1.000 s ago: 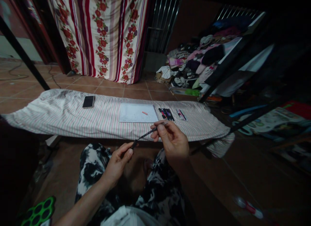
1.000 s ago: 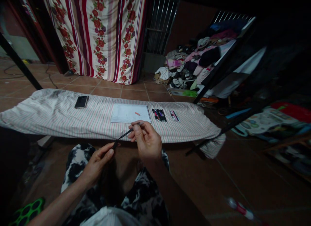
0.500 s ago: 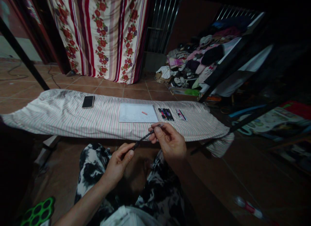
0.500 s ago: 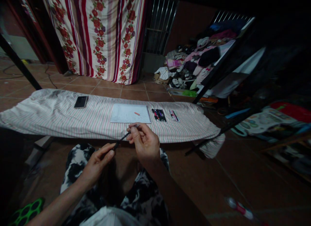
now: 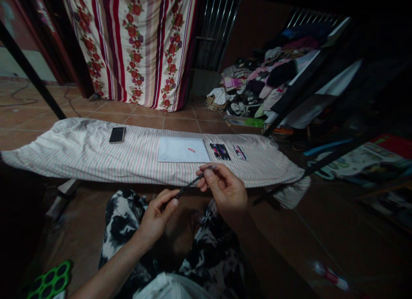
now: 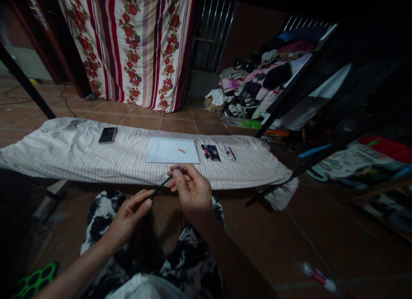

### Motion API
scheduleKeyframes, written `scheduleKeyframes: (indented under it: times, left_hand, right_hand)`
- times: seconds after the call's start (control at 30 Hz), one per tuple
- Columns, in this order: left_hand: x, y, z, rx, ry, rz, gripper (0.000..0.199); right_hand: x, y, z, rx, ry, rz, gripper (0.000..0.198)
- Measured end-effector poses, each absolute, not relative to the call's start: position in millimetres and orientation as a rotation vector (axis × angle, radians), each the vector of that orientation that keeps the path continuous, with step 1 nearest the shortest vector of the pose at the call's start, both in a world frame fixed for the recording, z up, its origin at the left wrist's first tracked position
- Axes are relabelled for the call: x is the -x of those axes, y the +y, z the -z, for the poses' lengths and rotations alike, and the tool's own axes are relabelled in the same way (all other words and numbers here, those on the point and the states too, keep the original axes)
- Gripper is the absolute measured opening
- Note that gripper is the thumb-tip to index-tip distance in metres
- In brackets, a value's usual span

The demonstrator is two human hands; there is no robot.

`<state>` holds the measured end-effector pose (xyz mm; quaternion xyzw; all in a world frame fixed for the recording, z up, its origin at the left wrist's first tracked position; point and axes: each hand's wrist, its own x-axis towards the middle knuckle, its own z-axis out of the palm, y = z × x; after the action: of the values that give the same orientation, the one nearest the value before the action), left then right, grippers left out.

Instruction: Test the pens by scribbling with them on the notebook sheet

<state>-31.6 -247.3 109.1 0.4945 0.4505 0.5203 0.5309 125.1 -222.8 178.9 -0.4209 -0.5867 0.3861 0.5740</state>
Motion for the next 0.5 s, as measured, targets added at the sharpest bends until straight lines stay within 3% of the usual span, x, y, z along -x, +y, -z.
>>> scheduleKeyframes:
  times: [0.5]
  left_hand:
    - [32.5, -246.3, -103.2, -1.270, 1.074, -1.259, 0.022]
  right_hand:
    - [-124.7, -222.8, -171.0, 0.923, -1.410, -0.968, 0.023]
